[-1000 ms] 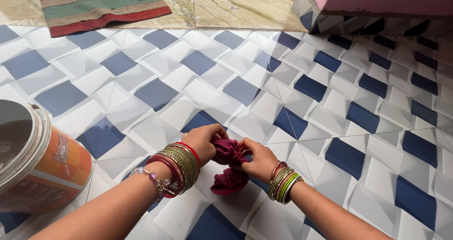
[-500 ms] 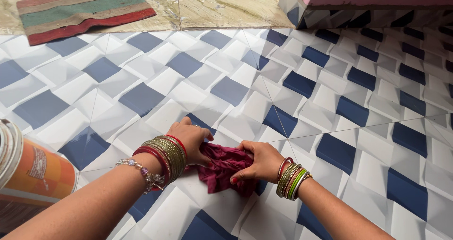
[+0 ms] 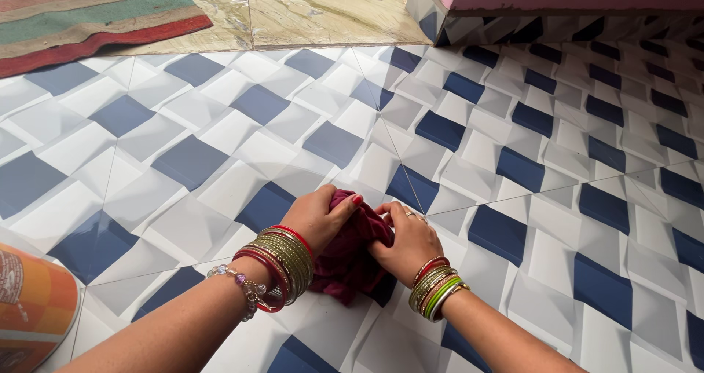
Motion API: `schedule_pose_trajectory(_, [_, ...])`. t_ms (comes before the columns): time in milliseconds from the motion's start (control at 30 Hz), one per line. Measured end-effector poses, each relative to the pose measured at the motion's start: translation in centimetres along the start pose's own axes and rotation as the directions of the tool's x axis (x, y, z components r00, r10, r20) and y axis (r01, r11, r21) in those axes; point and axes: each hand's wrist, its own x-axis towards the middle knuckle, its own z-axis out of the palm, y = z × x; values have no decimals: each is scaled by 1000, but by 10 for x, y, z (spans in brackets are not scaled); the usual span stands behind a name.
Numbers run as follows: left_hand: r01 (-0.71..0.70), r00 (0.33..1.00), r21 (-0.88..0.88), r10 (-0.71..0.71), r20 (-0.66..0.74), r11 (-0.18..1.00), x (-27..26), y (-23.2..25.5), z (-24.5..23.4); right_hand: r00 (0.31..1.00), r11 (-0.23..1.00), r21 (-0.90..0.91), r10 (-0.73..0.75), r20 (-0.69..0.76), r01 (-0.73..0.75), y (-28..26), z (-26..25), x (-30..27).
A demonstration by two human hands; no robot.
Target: The person wipes a blue and white tiled floor with a cloth, periodically dipping the cloth into a bucket of water and wringing it out.
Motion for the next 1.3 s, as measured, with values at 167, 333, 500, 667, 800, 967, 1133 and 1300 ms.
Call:
schedule_pose_trajectory(167, [-177, 984, 112, 174, 38, 978, 3, -4, -8, 956, 955, 57, 289, 55, -292, 30, -12, 9])
schedule_pose_trajectory(333, [-148, 989, 250, 148, 20, 957, 19, 20, -5, 922, 890, 341, 364, -134, -302, 63, -35, 20])
schedule_pose_trajectory(500, [-340, 913, 126, 359, -192, 932, 40, 64, -2, 818, 915, 374, 330, -472, -153, 72, -76, 20])
schedule_pose_trajectory(667, [-412, 901, 208, 431, -53, 887, 47, 66, 6, 854, 960, 192, 269, -445, -203, 73, -96, -7])
schedule_pose_trajectory(800, [-376, 910, 319, 281, 305, 870, 54, 27, 16, 988, 988, -2, -152, 29, 152, 75, -72, -33])
schedule_pose_trajectory(967, [-397, 838, 408, 143, 527, 822, 47, -21, 33, 856, 964, -209, -31, 517, 161, 65, -31, -40])
schedule_pose_trajectory(1133, [-252, 930, 472, 78, 359, 845, 47, -17, 22, 737, 694, -256, -655, 165, 673, 75, 23, -11])
schedule_pose_trajectory(1300, [-206, 970, 555, 95, 222, 806, 61, -10, 19, 697, 655, -271, -711, 94, 705, 76, 80, 9])
